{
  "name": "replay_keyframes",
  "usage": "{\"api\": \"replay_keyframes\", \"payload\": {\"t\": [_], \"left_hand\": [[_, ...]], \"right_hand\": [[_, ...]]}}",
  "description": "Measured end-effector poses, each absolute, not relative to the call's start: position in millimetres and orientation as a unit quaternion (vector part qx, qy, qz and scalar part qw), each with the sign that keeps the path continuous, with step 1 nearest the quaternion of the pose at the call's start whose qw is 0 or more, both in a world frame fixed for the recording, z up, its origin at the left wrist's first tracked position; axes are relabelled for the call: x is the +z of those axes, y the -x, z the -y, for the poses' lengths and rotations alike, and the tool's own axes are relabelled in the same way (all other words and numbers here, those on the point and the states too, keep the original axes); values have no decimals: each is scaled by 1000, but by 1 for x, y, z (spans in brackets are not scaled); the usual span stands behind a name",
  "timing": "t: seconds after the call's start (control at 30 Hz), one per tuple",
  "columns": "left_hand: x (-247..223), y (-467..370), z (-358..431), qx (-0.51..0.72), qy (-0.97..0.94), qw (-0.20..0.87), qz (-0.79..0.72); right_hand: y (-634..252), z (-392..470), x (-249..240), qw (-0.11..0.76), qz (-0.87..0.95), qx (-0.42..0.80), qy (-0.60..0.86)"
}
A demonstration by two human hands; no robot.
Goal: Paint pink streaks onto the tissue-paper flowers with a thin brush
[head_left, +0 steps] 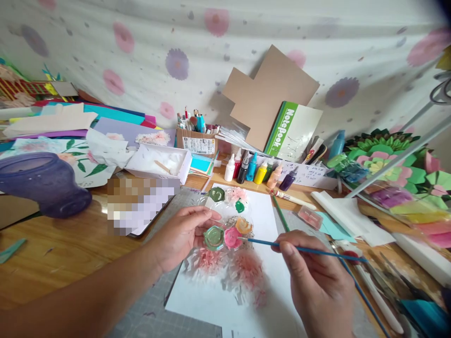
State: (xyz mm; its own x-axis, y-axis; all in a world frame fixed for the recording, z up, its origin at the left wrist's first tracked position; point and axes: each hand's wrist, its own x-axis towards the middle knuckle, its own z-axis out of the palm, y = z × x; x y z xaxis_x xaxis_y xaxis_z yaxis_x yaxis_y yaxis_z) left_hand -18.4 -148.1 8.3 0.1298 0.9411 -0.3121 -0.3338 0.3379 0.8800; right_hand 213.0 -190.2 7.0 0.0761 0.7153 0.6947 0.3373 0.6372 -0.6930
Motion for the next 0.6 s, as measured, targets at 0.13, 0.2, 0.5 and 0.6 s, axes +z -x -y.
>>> {"api": "replay_keyframes", "payload": {"t": [0.13,0.2,0.5,0.6], "left_hand": [[10,16,149,480,-329,668,-465],[10,15,149,484,-327,668,-462],[15,14,147,480,-331,672,-456],[16,14,147,484,-328,664,-466]], "right_hand": [[-212,191,8,590,680,135,413],[-211,192,7,587,674,126,431],[-211,187,-3,703,458,223,497],[-213,182,-5,736,374,298,480]]}}
